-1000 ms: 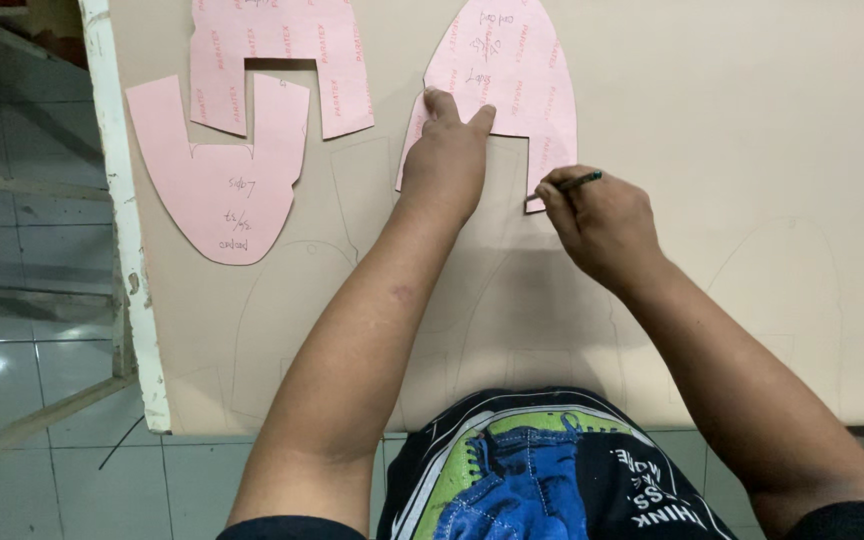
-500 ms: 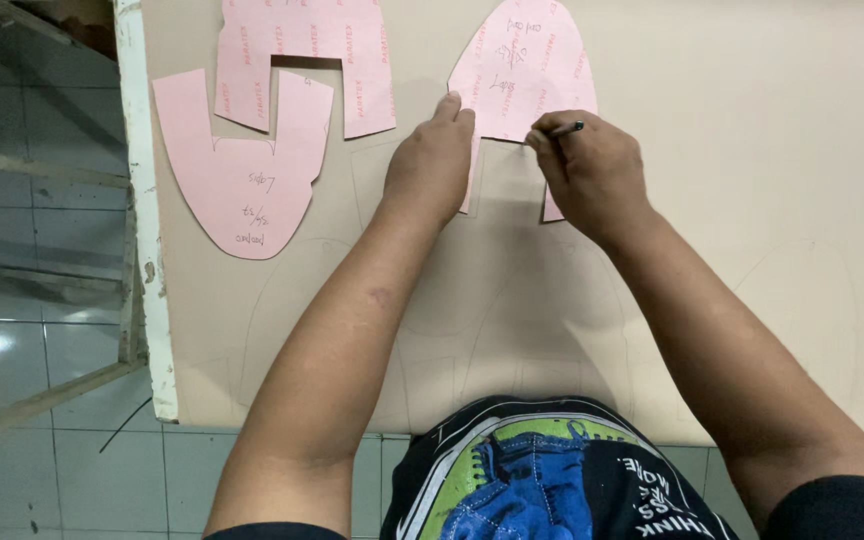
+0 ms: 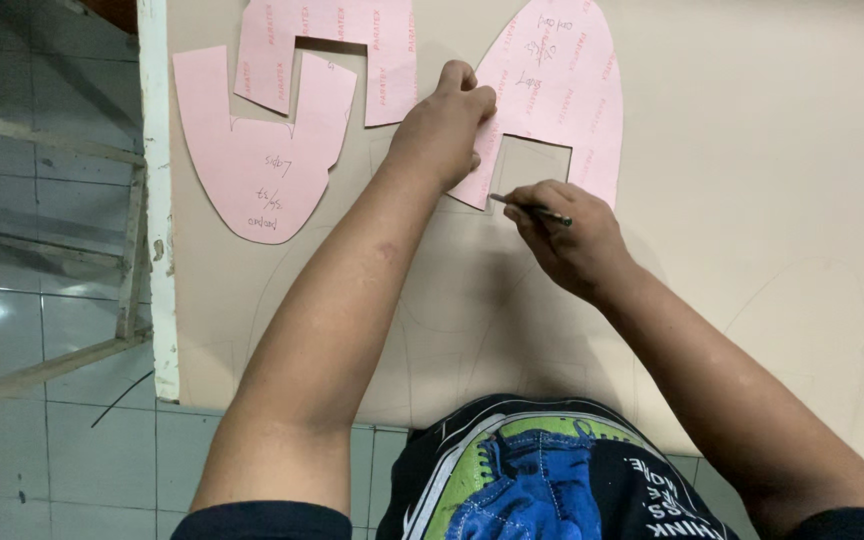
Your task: The person places pink paper shoe-pattern templates onto a large sheet of tan material on the work table and traces around each template edge with a pen. They reposition and flip the templates repeatedly to trace multiple outlines across the sheet, holding each template steady with one hand while tracing with the other.
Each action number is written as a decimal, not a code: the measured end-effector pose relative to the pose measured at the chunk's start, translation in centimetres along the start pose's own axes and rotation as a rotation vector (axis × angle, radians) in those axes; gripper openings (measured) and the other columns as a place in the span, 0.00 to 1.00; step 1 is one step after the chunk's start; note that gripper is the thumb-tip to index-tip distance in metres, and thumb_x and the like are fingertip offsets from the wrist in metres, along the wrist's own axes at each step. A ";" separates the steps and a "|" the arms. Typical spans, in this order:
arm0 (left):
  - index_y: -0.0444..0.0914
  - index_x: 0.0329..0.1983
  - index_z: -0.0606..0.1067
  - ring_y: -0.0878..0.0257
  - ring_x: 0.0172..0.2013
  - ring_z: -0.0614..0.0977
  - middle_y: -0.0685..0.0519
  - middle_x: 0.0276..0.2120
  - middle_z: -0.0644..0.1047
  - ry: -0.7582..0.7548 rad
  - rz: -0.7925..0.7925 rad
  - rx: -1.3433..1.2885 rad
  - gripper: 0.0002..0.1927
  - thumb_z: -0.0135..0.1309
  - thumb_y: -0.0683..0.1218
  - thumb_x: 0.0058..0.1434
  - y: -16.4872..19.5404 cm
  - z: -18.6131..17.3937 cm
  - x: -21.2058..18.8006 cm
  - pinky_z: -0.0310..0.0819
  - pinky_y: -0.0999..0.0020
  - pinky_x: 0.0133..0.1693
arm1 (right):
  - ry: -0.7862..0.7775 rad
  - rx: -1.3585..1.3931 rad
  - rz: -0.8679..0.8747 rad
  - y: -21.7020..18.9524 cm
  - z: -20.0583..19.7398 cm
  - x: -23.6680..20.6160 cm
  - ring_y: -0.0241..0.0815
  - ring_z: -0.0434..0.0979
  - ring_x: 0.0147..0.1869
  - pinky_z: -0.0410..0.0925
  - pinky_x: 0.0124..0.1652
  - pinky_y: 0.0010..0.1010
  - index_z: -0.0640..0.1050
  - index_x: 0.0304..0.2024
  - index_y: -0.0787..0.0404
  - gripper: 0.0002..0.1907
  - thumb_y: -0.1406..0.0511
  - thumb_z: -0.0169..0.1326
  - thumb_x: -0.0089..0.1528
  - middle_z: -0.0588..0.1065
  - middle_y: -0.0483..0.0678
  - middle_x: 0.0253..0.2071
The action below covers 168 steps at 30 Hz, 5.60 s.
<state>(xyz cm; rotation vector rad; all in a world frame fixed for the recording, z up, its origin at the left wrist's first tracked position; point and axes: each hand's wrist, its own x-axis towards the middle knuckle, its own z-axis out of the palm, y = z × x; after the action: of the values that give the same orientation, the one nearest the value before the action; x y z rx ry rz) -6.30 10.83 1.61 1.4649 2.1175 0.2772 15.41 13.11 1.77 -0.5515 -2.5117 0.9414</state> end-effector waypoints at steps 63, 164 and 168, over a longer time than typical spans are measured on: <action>0.38 0.57 0.75 0.49 0.56 0.76 0.47 0.54 0.74 0.428 0.387 -0.284 0.19 0.57 0.41 0.61 13.9 16.8 -19.8 0.66 0.52 0.61 | 0.572 0.535 0.998 2.6 -15.2 -30.8 0.32 0.66 0.24 0.59 0.22 0.22 0.76 0.47 0.66 0.11 0.67 0.59 0.65 0.75 0.46 0.32; 0.53 0.72 0.63 0.49 0.76 0.36 0.48 0.76 0.47 0.076 -0.016 -0.029 0.45 0.65 0.63 0.52 22.0 19.3 -12.4 0.23 0.47 0.71 | -0.160 -0.141 0.929 15.9 -24.9 -21.9 0.44 0.77 0.47 0.70 0.50 0.40 0.64 0.75 0.37 0.50 0.60 0.71 0.52 0.77 0.46 0.41; 0.51 0.72 0.64 0.48 0.75 0.38 0.47 0.75 0.48 0.107 0.008 -0.033 0.45 0.65 0.61 0.51 22.0 19.2 -12.5 0.24 0.45 0.70 | -0.162 -0.089 0.959 15.8 -25.1 -21.9 0.47 0.79 0.46 0.71 0.49 0.40 0.63 0.76 0.37 0.50 0.60 0.70 0.53 0.78 0.48 0.41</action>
<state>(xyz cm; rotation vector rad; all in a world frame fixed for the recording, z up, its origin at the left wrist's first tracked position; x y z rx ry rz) 24.91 5.37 -0.28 1.4693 2.1806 0.3994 49.71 26.55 3.36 -1.8610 -2.3886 1.1951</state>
